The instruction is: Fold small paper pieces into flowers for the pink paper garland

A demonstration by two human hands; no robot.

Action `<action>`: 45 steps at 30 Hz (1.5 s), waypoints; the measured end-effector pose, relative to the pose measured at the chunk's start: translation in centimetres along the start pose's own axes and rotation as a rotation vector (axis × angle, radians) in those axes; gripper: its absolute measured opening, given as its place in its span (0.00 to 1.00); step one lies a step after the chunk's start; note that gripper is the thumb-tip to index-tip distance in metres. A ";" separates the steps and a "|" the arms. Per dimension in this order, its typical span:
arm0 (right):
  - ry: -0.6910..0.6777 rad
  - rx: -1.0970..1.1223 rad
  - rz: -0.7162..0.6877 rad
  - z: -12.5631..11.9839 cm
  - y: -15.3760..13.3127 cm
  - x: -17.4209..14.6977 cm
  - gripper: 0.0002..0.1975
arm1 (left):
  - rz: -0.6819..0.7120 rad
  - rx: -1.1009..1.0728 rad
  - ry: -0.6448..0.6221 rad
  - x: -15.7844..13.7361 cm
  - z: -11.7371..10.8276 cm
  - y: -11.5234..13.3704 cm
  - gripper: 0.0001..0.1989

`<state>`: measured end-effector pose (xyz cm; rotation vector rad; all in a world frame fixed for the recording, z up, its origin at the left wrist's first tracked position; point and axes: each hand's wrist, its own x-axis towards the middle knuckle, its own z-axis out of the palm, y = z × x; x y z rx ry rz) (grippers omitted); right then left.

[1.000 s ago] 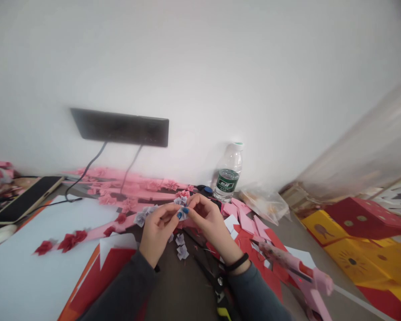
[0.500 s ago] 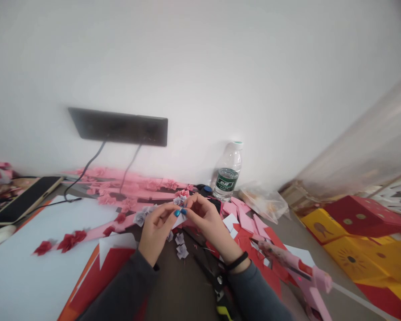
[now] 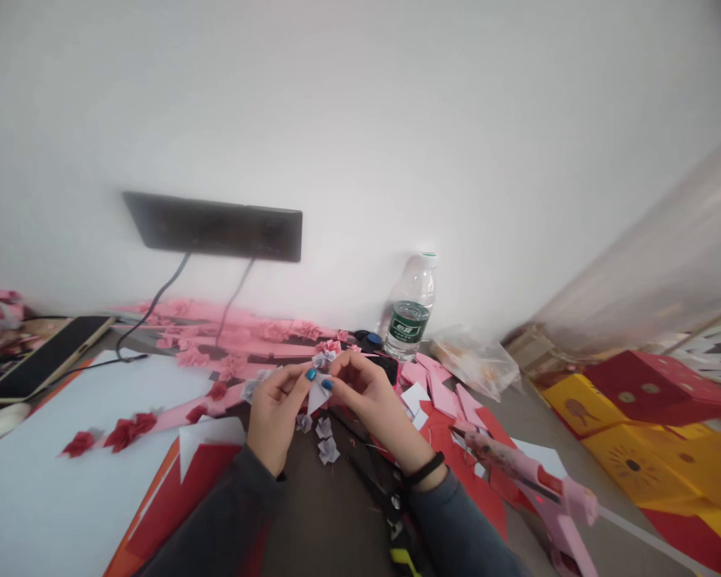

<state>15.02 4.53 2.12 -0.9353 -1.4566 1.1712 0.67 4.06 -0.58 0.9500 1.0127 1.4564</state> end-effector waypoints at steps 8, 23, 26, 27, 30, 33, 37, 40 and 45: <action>-0.002 0.007 0.011 0.0 -0.3 -0.1 0.14 | -0.013 -0.042 0.013 -0.1 0.0 -0.2 0.15; -0.012 0.018 -0.082 -0.3 0.1 0.1 0.16 | 0.076 0.084 -0.083 0.0 0.0 -0.1 0.11; -0.049 0.043 -0.031 -0.4 0.2 0.1 0.16 | 0.086 0.103 -0.074 -0.1 -0.1 -0.2 0.10; -0.057 0.054 -0.017 -0.4 0.2 0.1 0.16 | 0.078 0.099 -0.074 -0.1 -0.1 -0.2 0.10; -0.063 0.041 0.014 -0.4 0.2 0.0 0.16 | 0.060 0.080 -0.074 -0.1 -0.1 -0.2 0.10; -0.048 -0.021 0.010 -0.3 0.2 -0.1 0.12 | 0.063 0.051 -0.044 -0.1 0.0 -0.1 0.10; -0.093 -0.121 -0.070 -0.1 0.4 -0.3 0.07 | 0.034 0.001 -0.022 0.0 0.0 0.0 0.10; -0.113 -0.172 -0.117 -0.1 0.5 -0.5 0.06 | 0.034 -0.017 -0.030 0.1 -0.1 0.0 0.10; -0.133 -0.081 -0.090 -0.1 0.3 -0.5 0.12 | 0.078 0.033 -0.013 0.2 -0.3 0.1 0.09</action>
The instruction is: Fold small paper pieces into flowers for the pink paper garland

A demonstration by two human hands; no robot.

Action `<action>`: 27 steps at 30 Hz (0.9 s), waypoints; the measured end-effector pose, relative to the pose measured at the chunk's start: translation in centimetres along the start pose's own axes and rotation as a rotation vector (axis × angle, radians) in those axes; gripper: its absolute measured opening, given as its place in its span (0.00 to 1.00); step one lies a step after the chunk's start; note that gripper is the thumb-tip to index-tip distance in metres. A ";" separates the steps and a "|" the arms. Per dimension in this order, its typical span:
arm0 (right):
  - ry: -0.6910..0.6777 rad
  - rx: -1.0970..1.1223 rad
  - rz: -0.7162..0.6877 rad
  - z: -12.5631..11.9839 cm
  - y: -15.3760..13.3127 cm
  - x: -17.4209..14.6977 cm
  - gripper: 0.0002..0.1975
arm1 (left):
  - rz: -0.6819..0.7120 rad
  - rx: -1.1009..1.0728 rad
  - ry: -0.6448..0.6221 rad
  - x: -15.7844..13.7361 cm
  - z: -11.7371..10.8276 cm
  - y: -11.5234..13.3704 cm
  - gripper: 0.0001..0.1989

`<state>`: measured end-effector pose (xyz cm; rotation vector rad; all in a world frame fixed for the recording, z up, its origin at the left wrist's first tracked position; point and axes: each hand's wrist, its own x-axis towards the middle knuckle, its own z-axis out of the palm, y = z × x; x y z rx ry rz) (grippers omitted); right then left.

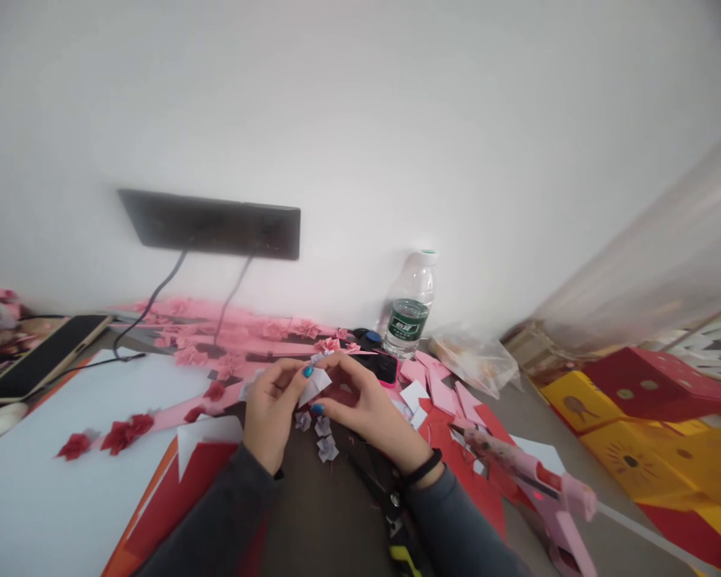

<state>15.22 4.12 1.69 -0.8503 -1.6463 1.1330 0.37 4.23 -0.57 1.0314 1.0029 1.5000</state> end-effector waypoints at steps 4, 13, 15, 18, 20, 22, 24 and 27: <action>0.091 -0.035 0.030 0.2 -0.2 0.2 0.09 | -0.017 0.011 -0.003 0.0 0.0 0.2 0.10; 0.298 0.175 0.036 -0.5 0.0 0.6 0.10 | -0.194 -0.229 -0.092 -0.2 0.5 0.9 0.19; 0.332 0.332 0.091 -0.8 0.3 0.8 0.12 | -0.176 -0.175 -0.117 -0.2 0.4 0.7 0.16; 0.337 0.475 0.119 -0.9 0.7 1.0 0.13 | -0.065 -0.003 -0.145 -0.1 0.2 0.3 0.09; 0.333 0.505 0.116 -0.8 0.8 1.0 0.13 | 0.069 0.127 -0.158 -0.2 0.1 0.1 0.06; 0.333 0.496 0.121 -0.7 0.8 0.9 0.13 | 0.215 0.228 -0.166 -0.2 0.0 0.2 0.09; 0.321 0.474 0.133 -0.7 0.7 0.9 0.14 | 0.355 0.324 -0.187 -0.2 -0.2 0.3 0.12; 0.281 0.433 0.149 -0.7 0.6 0.8 0.14 | 0.525 0.468 -0.231 0.1 -0.5 0.6 0.10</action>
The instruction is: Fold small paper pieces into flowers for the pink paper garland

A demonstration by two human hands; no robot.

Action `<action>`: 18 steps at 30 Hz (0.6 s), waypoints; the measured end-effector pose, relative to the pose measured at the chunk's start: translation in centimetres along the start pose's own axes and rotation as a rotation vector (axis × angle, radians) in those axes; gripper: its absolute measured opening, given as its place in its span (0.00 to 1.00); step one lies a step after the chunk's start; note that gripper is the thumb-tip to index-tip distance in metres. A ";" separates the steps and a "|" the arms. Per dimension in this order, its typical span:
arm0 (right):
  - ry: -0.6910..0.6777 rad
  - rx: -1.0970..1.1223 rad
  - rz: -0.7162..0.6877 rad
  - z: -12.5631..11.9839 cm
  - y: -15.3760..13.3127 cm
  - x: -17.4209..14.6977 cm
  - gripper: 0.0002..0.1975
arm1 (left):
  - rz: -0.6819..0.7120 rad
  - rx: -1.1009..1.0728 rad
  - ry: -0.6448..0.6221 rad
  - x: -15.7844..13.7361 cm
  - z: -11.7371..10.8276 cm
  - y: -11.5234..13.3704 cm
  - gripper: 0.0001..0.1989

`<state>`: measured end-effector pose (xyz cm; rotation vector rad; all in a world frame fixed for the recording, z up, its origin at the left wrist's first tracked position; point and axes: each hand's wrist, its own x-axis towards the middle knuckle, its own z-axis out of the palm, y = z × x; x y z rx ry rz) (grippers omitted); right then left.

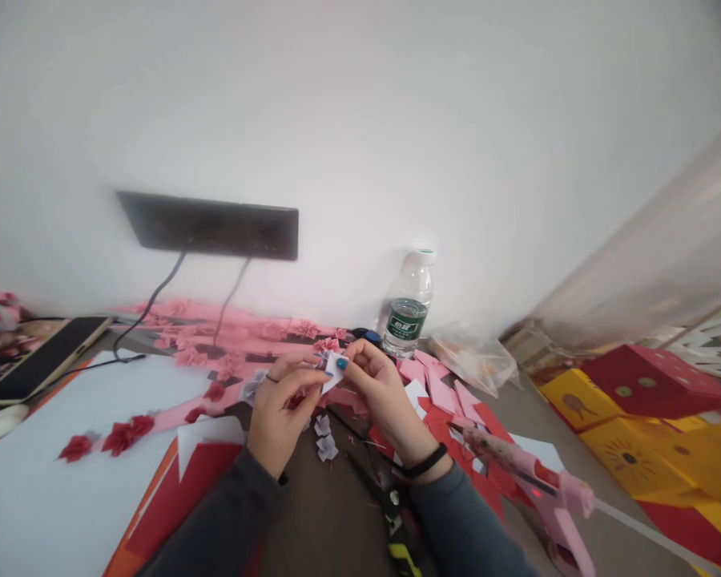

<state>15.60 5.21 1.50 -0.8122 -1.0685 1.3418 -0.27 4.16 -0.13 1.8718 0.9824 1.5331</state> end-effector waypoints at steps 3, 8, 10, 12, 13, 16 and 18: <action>-0.013 -0.022 -0.003 0.1 -0.2 0.0 0.14 | 0.043 0.057 -0.019 0.1 -0.4 0.0 0.09; -0.043 -0.021 0.028 0.3 -0.4 -0.2 0.14 | -0.049 -0.075 -0.032 0.1 -0.3 -0.1 0.08; -0.076 -0.017 0.053 0.4 -0.4 -0.3 0.14 | -0.119 -0.195 0.000 0.1 0.0 -0.2 0.06; -0.102 -0.013 0.070 0.4 -0.3 -0.4 0.15 | -0.200 -0.305 0.041 0.1 0.2 -0.5 0.03; -0.110 -0.008 0.074 0.5 -0.3 -0.4 0.15 | -0.247 -0.346 0.056 0.1 0.3 -0.6 0.02; -0.119 -0.005 0.074 0.5 -0.3 -0.5 0.15 | -0.378 -0.410 0.099 0.0 0.4 -0.8 0.02; -0.122 -0.019 0.063 0.5 -0.3 -0.5 0.15 | -0.424 -0.428 0.128 -0.1 0.4 -0.8 0.03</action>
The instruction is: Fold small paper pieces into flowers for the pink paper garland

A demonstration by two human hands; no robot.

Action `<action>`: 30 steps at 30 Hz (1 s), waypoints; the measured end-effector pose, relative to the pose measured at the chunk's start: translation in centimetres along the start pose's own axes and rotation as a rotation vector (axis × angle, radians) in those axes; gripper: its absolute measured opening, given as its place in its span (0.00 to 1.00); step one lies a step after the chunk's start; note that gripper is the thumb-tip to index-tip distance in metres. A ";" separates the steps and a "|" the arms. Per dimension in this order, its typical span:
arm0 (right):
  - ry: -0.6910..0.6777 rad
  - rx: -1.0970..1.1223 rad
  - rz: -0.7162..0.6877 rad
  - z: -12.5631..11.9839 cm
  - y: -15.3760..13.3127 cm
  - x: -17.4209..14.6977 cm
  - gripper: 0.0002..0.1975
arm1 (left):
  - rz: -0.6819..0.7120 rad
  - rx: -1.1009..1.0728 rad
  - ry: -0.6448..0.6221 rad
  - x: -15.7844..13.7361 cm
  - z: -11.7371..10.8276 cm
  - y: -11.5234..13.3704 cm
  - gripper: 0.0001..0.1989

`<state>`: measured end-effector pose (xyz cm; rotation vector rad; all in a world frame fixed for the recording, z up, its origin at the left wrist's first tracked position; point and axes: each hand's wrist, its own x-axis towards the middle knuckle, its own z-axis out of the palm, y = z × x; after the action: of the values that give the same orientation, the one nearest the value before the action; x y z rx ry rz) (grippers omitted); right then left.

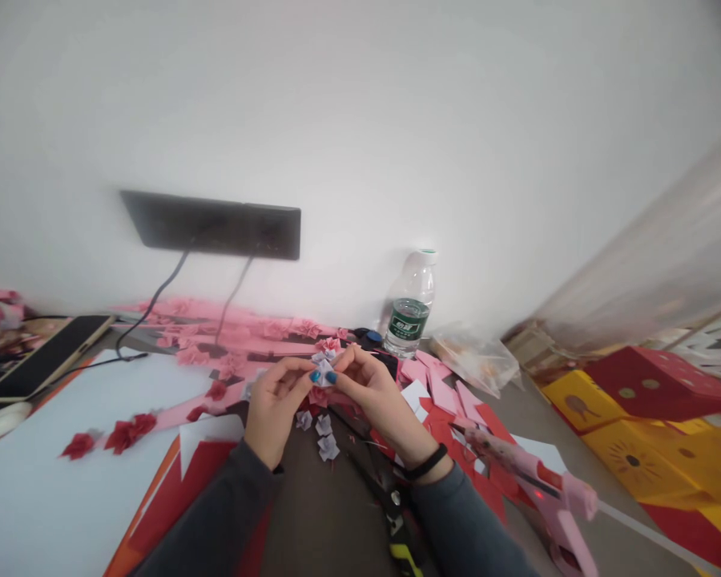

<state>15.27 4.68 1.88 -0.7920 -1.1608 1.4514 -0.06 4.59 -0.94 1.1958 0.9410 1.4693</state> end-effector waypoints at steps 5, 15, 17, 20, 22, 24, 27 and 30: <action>-0.007 -0.038 0.016 0.0 0.0 0.0 0.16 | -0.024 -0.017 0.038 -0.1 0.2 0.1 0.06; 0.008 -0.087 0.036 0.0 0.1 -0.1 0.18 | -0.044 0.000 0.017 0.0 0.0 -0.1 0.07; 0.012 -0.102 0.037 0.0 0.1 -0.1 0.18 | -0.046 -0.010 0.012 0.0 0.0 0.0 0.06; 0.002 -0.109 0.042 0.0 0.0 -0.1 0.18 | -0.054 -0.019 0.004 0.1 0.1 0.2 0.06; -0.011 -0.110 0.035 0.0 -0.1 -0.2 0.18 | -0.057 -0.017 0.003 0.2 0.2 0.3 0.06; -0.023 -0.118 0.025 0.0 -0.1 -0.2 0.18 | -0.062 -0.014 0.007 0.2 0.1 0.4 0.07; -0.024 -0.143 0.007 0.0 -0.2 -0.2 0.17 | -0.074 -0.008 0.014 0.2 0.1 0.4 0.07; -0.027 -0.178 -0.021 0.0 -0.3 -0.2 0.17 | -0.084 0.004 0.009 0.2 0.1 0.4 0.07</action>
<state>15.35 4.49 2.13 -0.8820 -1.3284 1.3575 -0.03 4.67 -0.45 1.1400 0.9887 1.4080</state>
